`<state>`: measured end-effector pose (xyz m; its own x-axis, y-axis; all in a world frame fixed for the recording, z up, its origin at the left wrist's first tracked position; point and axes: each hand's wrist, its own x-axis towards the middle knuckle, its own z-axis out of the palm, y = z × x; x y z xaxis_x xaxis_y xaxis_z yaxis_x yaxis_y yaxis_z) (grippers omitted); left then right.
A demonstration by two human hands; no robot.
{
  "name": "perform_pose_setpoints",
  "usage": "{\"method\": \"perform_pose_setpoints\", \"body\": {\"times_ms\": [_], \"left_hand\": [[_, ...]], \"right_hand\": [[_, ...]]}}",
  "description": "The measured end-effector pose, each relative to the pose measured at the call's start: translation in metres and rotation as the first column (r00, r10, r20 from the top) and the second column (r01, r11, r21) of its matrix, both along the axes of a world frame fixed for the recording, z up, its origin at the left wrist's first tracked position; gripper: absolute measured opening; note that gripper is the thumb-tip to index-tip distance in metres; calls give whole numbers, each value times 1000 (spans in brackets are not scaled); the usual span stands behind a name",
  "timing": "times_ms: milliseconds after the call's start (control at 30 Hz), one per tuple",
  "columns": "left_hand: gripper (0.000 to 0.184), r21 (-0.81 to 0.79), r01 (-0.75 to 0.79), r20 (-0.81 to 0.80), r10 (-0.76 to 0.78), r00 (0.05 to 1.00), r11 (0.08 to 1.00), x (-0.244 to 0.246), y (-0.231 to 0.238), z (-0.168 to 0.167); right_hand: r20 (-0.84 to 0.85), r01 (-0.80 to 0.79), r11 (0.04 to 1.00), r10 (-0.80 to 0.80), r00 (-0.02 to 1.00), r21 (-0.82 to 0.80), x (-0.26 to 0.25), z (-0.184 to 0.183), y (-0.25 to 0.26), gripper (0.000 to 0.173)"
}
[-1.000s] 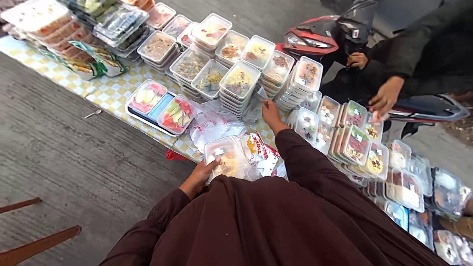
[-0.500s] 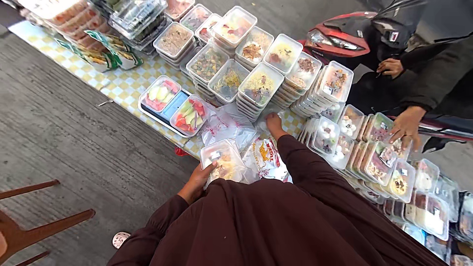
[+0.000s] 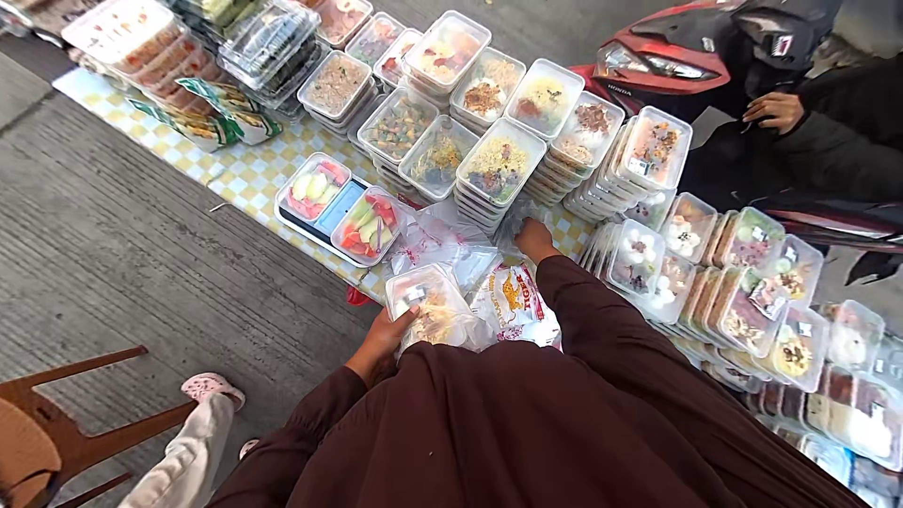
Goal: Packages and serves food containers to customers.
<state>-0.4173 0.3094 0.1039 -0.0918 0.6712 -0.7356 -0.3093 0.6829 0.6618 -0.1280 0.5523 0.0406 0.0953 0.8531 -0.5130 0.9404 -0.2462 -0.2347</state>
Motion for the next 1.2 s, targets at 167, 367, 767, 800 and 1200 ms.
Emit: {"method": "perform_pose_setpoints", "body": {"times_ms": [167,367,767,800,1200], "left_hand": [[43,19,80,-9,-80,997,997,18,7,6],[44,84,143,4,-144,990,986,43,9,5],[40,-4,134,-35,-134,990,991,54,10,20],[41,-17,121,-40,-122,992,992,55,13,24],[46,32,118,-50,-116,992,993,70,32,42]], "right_hand": [[-1,-73,997,73,997,-26,18,47,1,37],[-246,-25,999,31,969,29,38,95,-22,23],[-111,-83,849,164,980,521,64,117,-70,28],[-120,-73,818,171,978,570,65,126,-80,29],[7,-104,957,106,994,270,88,118,-66,36]]}}
